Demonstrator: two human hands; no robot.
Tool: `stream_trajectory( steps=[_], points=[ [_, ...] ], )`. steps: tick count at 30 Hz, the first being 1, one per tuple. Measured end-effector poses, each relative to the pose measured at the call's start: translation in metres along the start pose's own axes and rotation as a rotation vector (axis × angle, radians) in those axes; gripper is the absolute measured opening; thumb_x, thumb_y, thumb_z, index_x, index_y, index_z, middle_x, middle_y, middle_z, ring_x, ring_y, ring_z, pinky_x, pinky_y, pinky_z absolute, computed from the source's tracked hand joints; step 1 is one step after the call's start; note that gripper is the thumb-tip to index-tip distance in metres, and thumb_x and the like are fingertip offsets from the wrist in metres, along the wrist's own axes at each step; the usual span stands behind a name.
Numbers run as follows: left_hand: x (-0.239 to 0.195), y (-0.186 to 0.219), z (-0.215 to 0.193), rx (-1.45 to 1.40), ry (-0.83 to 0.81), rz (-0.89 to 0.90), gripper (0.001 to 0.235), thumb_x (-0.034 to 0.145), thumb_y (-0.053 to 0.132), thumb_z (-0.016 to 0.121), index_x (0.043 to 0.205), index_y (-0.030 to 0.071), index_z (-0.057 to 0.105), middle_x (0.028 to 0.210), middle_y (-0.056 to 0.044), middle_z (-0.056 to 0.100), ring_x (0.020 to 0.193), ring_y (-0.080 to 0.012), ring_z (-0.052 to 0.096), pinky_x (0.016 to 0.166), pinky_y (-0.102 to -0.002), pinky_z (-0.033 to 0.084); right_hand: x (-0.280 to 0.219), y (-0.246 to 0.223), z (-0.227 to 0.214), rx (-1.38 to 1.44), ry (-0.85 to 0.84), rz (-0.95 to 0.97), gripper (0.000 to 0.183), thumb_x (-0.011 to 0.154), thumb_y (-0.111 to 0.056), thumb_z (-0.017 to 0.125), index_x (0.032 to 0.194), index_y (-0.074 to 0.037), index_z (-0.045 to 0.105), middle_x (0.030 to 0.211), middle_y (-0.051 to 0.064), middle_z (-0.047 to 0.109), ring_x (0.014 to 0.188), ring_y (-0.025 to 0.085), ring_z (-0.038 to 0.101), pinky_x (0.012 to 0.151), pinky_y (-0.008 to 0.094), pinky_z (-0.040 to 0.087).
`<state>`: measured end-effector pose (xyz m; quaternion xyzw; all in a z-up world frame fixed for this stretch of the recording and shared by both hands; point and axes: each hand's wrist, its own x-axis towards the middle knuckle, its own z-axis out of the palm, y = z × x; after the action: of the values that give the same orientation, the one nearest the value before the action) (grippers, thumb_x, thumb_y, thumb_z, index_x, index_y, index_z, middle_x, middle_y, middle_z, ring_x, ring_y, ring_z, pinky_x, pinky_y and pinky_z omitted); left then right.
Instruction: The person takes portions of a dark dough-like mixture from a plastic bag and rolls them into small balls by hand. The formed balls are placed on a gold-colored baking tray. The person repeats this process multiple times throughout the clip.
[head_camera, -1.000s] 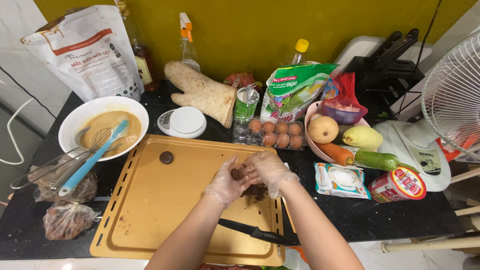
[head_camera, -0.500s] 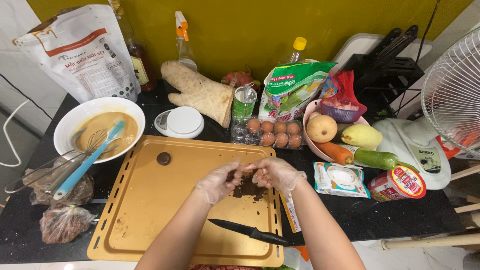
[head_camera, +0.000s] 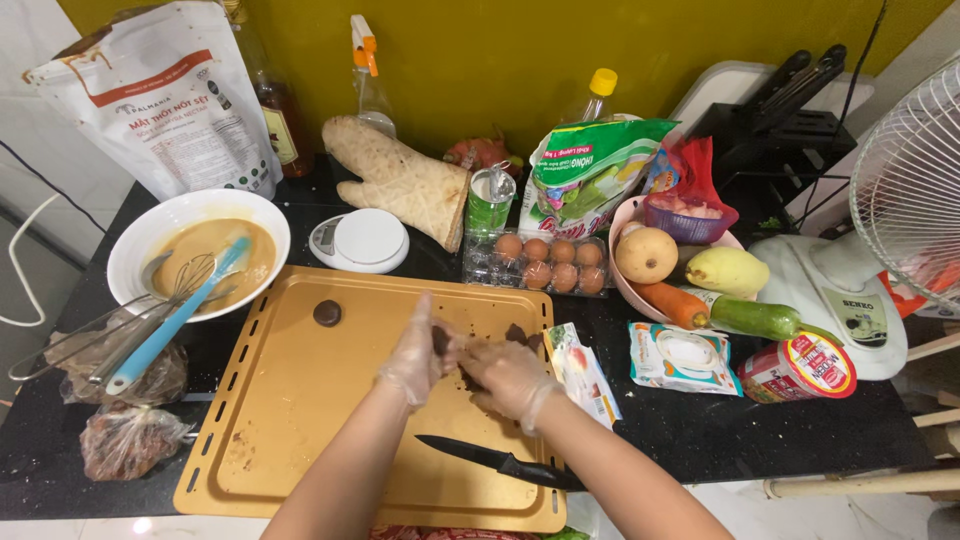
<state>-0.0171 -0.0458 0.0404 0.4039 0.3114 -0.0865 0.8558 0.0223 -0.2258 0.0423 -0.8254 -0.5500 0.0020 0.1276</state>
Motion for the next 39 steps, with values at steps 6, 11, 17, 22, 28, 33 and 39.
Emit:
stream_trajectory(
  steps=[6,11,17,22,28,33,39],
  points=[
    [-0.021,0.009,-0.009,-0.170,-0.146,-0.037,0.057,0.101,0.050,0.033,0.111,0.000,0.058,0.105,-0.014,0.068,0.101,-0.0285,0.066,0.096,-0.037,0.052,0.005,0.002,0.013,0.007,-0.223,0.171,0.034,0.081,-0.027,0.078,0.109,-0.009,0.072,0.107,0.013,0.072,0.102,0.033,0.069,0.091,0.045,0.052],
    [-0.008,-0.011,-0.035,0.015,-0.297,0.160,0.022,0.104,0.019,0.051,0.107,0.001,0.065,0.102,-0.009,0.071,0.102,-0.0195,0.066,0.099,-0.032,0.053,0.006,0.002,0.011,0.119,-0.178,0.250,0.032,0.083,-0.028,0.079,0.112,-0.015,0.074,0.106,0.012,0.074,0.096,0.034,0.070,0.086,0.047,0.053],
    [0.016,-0.029,-0.044,0.085,-0.216,0.166,0.020,0.099,0.014,0.054,0.102,0.002,0.069,0.096,-0.009,0.073,0.093,-0.0193,0.069,0.089,-0.031,0.054,-0.001,-0.002,0.004,0.165,-0.016,0.329,0.027,0.084,-0.021,0.078,0.110,-0.017,0.076,0.103,0.010,0.076,0.095,0.033,0.072,0.087,0.043,0.055],
    [0.018,-0.040,-0.035,-0.047,-0.141,0.134,0.024,0.101,0.022,0.056,0.105,0.002,0.067,0.099,-0.011,0.073,0.092,-0.0217,0.069,0.090,-0.034,0.057,-0.006,0.003,-0.003,0.610,0.256,0.502,0.033,0.087,-0.012,0.072,0.119,-0.016,0.075,0.118,0.007,0.075,0.101,0.023,0.076,0.090,0.032,0.058],
    [0.015,-0.059,0.000,-0.003,-0.269,0.121,0.025,0.098,0.018,0.061,0.119,0.006,0.067,0.114,-0.006,0.071,0.106,-0.0169,0.065,0.096,-0.035,0.052,-0.007,0.011,-0.001,0.586,0.285,0.503,0.027,0.086,-0.008,0.076,0.112,-0.011,0.080,0.113,0.011,0.079,0.100,0.019,0.078,0.090,0.029,0.059],
    [0.009,-0.059,0.005,-0.012,-0.287,0.125,0.029,0.096,0.015,0.065,0.123,0.005,0.066,0.118,-0.007,0.071,0.110,-0.0185,0.066,0.101,-0.037,0.052,-0.010,0.020,0.006,0.891,0.222,0.797,0.026,0.087,-0.006,0.075,0.112,-0.003,0.079,0.102,0.011,0.082,0.090,0.017,0.077,0.085,0.030,0.060],
    [0.011,-0.053,-0.003,-0.140,-0.328,0.029,0.024,0.099,0.019,0.060,0.118,0.006,0.066,0.112,-0.009,0.070,0.108,-0.0209,0.067,0.106,-0.037,0.051,-0.024,0.033,-0.001,1.232,0.273,0.780,0.031,0.092,-0.009,0.067,0.121,-0.002,0.076,0.105,0.008,0.080,0.092,0.016,0.072,0.088,0.030,0.055]
  ],
)
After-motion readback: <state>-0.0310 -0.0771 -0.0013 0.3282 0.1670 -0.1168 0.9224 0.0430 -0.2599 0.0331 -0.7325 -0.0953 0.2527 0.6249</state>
